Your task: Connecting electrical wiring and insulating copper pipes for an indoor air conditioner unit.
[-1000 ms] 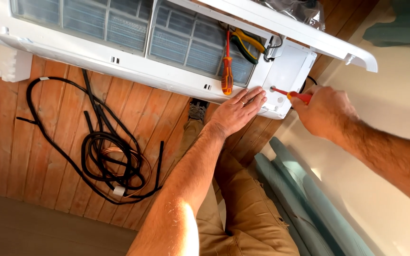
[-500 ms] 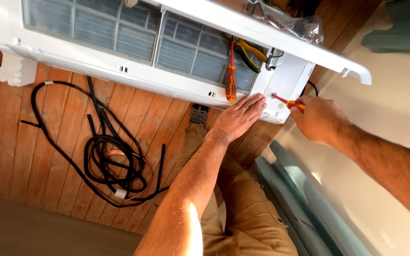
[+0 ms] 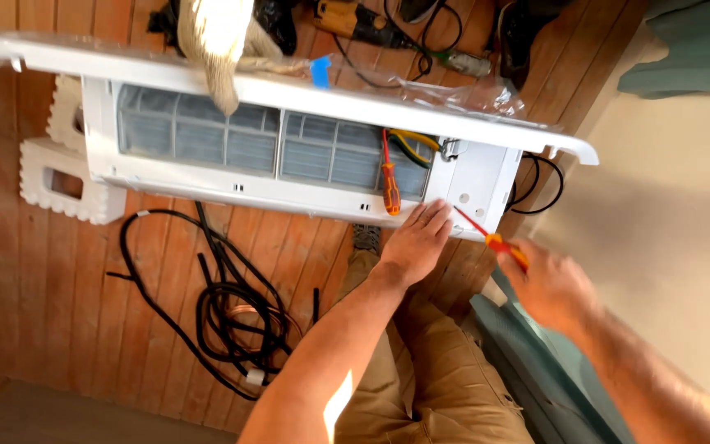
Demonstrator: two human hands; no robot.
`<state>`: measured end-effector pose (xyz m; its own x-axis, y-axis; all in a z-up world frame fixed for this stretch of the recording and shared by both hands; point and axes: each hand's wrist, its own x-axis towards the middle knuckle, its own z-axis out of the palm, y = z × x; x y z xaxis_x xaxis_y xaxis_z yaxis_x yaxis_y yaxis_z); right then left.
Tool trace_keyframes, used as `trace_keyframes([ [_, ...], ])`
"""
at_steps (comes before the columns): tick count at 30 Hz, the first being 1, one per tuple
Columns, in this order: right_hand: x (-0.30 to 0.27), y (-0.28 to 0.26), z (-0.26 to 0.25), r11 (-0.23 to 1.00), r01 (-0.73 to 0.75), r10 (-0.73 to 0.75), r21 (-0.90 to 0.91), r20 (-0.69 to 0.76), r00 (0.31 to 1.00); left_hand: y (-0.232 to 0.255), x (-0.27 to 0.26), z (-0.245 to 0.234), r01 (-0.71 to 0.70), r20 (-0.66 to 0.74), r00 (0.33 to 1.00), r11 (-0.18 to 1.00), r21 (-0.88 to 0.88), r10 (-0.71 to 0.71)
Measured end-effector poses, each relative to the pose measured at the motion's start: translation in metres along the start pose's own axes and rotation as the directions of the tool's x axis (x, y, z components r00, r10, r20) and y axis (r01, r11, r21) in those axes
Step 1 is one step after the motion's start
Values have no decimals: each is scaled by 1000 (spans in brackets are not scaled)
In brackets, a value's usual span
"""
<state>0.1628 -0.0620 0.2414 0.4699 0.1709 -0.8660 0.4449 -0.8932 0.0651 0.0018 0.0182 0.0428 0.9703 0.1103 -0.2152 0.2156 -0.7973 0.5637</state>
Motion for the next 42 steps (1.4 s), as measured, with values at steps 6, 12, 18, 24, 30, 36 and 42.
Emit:
trace_keyframes([
  [6, -25, 97, 121, 949, 107, -77, 297, -109, 991, -56, 27, -95, -28, -290, 957, 999, 17, 31],
  [12, -44, 158, 184, 955, -62, 61, 289, 13, 998, -104, 40, -106, -164, 132, 983, 940, 300, 129],
  [18, -43, 171, 194, 911, -248, 223, 330, 111, 968, -125, 26, -76, -333, 68, 940, 861, 385, 333],
  [24, -41, 155, 189, 891, -235, 220, 388, 85, 972, -140, 41, -76, -578, 133, 805, 712, 399, 579],
  [30, -13, 140, 155, 716, 23, 284, 698, -321, 904, -63, 11, -125, -564, -158, 803, 818, 115, 575],
  [36, 68, 91, 24, 166, 449, 280, 878, -478, 832, -59, -72, -215, 412, -467, 724, 861, -296, -507],
  [42, 69, 14, -51, 337, 286, 326, 897, -396, 858, -198, -126, -310, 598, -641, 659, 791, 131, -393],
])
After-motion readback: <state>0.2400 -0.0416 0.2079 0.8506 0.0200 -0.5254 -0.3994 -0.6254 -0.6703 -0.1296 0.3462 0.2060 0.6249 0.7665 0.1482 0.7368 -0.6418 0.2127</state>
